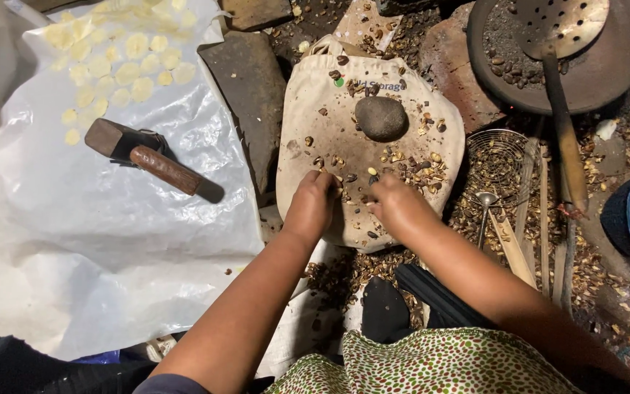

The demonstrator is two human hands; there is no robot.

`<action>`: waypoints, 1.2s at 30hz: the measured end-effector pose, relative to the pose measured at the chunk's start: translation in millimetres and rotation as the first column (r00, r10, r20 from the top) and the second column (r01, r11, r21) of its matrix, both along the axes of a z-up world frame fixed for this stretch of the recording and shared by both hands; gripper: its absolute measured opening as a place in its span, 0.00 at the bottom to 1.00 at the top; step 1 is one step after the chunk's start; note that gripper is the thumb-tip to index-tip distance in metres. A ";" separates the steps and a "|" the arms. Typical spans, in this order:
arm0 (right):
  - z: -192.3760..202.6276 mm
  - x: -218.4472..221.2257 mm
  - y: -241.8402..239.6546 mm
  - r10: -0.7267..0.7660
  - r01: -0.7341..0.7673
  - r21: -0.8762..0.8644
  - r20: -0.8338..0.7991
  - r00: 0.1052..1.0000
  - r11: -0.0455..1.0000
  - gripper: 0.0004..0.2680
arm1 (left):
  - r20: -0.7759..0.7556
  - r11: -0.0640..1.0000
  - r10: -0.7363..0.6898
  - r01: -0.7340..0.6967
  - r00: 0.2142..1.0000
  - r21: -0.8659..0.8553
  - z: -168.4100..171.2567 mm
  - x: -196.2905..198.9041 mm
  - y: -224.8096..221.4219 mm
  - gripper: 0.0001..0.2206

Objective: Flattening small yellow dough discs with a wooden mallet and processing seeds on a stone slab.

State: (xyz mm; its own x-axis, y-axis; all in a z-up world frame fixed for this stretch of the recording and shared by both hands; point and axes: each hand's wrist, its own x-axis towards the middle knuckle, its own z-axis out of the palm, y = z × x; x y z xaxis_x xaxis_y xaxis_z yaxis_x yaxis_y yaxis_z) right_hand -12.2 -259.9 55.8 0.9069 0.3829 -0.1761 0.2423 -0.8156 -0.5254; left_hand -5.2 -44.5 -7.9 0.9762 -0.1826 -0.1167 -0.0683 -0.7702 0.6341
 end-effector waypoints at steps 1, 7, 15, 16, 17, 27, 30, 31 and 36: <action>-3.8 0.3 -1.6 -0.001 0.001 0.001 0.003 1.000 1.000 0.06 | 0.003 1.000 -0.001 0.001 1.000 0.001 5.3 1.0 -0.1 0.05; 43.9 11.0 -8.7 -0.291 0.437 0.245 -0.465 0.836 0.866 0.05 | -0.394 0.706 0.219 -0.423 0.893 -0.568 24.7 6.4 17.8 0.08; 16.9 32.3 -38.9 -0.291 0.708 0.616 -0.647 0.705 0.345 0.02 | -0.352 0.817 0.260 -0.399 0.899 -0.417 6.9 24.0 12.4 0.09; 12.5 33.2 -41.3 -0.289 0.707 0.616 -0.647 0.706 0.346 0.02 | -0.352 0.816 0.262 -0.401 0.899 -0.417 12.3 22.5 9.1 0.09; 8.3 34.0 -44.9 -0.260 0.714 0.629 -0.666 0.699 0.307 0.02 | -0.237 0.885 0.229 -0.304 0.944 -0.354 17.3 21.2 4.4 0.07; 7.0 28.7 -58.0 -0.273 0.717 0.621 -0.664 0.696 0.315 0.04 | -0.212 0.930 0.189 -0.244 0.959 -0.274 24.3 20.5 -9.9 0.08; 24.6 23.0 -50.0 -0.338 0.715 0.612 -0.630 0.699 0.339 0.02 | -0.501 0.637 0.180 -0.488 0.846 -0.596 -6.4 33.2 -13.4 0.07; 24.9 23.0 -51.9 -0.338 0.714 0.612 -0.629 0.700 0.339 0.02 | -0.500 0.637 0.179 -0.487 0.847 -0.597 9.7 36.1 -20.7 0.07; 44.6 25.2 -52.5 -0.303 0.712 0.486 -0.673 0.675 0.506 0.11 | -0.744 0.355 -0.005 -0.695 0.668 -0.626 47.0 46.8 -42.9 0.11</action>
